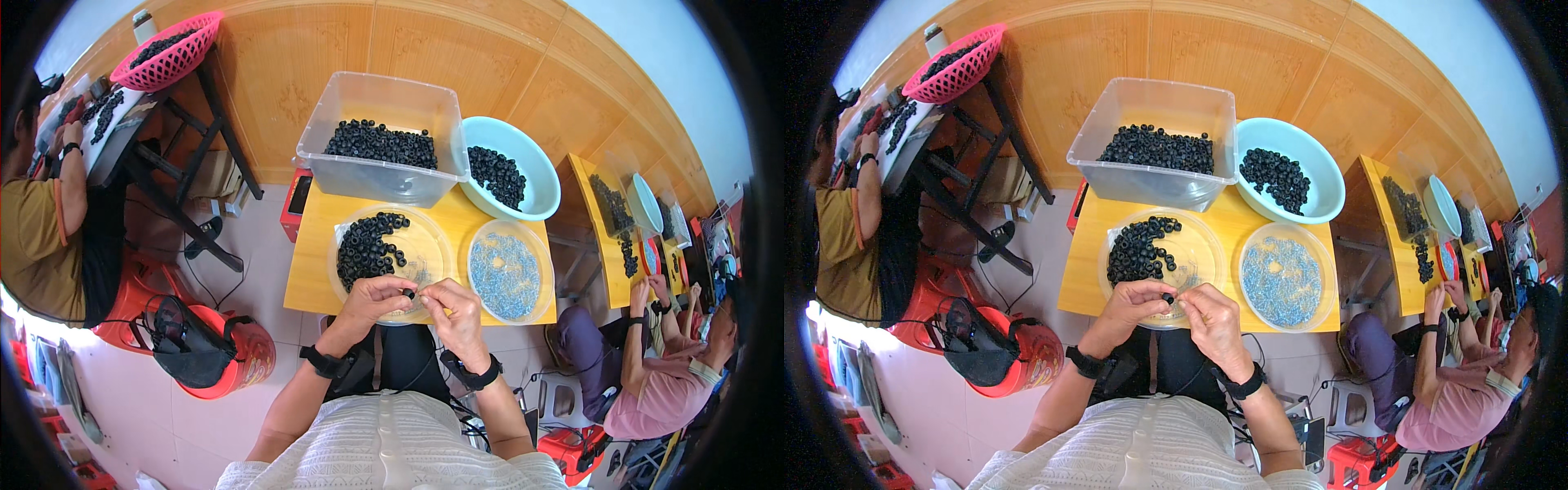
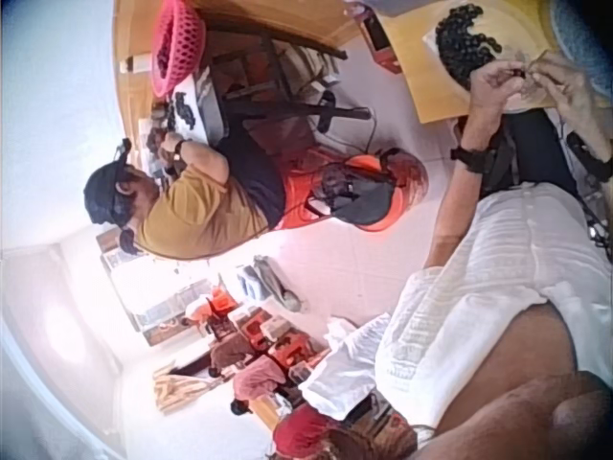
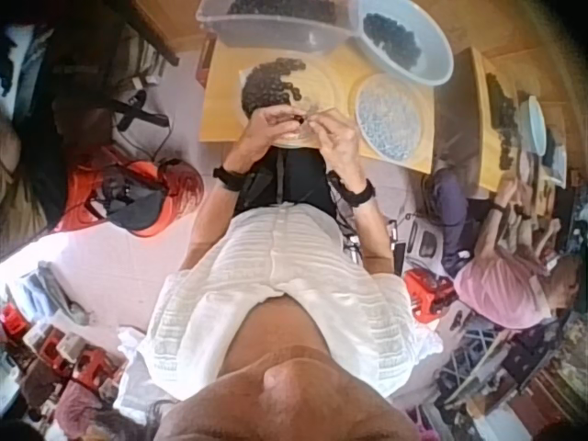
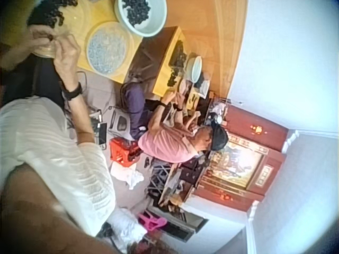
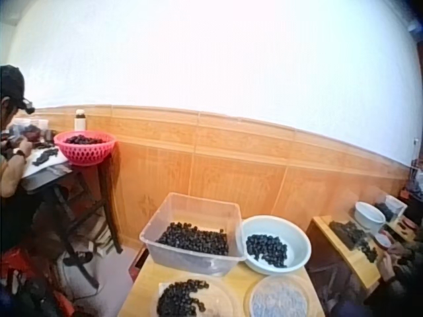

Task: Sorting and inspecting small black plastic or rubber rings/components on a table.

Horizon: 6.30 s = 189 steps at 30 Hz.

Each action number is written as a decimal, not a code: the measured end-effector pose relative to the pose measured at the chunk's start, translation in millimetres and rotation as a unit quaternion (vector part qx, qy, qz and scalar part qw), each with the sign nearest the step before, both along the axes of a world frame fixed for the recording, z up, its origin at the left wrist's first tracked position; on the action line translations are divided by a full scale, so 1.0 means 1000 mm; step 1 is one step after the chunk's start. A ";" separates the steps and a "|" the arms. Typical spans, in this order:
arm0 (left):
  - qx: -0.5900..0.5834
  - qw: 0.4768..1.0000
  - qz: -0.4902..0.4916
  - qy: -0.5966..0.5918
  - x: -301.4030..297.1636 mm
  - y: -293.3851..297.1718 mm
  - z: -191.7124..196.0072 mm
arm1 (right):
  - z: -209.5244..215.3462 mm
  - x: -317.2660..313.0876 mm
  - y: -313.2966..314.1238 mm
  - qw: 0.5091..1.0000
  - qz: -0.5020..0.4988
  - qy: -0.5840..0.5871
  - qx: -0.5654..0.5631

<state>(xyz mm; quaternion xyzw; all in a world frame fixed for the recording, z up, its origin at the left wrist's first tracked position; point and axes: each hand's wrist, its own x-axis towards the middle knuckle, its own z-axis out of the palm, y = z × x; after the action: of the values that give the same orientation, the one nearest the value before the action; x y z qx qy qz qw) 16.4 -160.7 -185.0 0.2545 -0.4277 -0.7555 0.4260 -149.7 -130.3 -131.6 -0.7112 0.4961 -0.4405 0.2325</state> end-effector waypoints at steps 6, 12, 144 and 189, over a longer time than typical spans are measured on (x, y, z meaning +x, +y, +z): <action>-0.015 0.996 0.083 0.011 -0.006 0.003 -0.001 | -0.002 0.007 0.003 1.000 -0.010 0.004 0.005; -0.024 0.995 0.095 -0.007 -0.005 0.008 -0.007 | -0.003 0.007 0.004 0.999 0.003 0.037 -0.002; -0.069 0.982 0.173 0.019 0.011 0.033 0.001 | 0.018 0.039 0.010 0.992 0.006 0.128 0.017; -0.088 0.974 0.207 -0.007 0.005 0.034 0.008 | 0.004 0.028 0.003 0.996 -0.005 -0.029 0.090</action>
<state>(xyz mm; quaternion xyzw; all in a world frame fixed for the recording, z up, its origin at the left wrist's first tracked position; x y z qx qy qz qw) 21.8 -127.0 -176.9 0.3044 -0.4336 -0.6082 0.5911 -121.6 -127.3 -127.3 -0.6716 0.5304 -0.4160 0.3075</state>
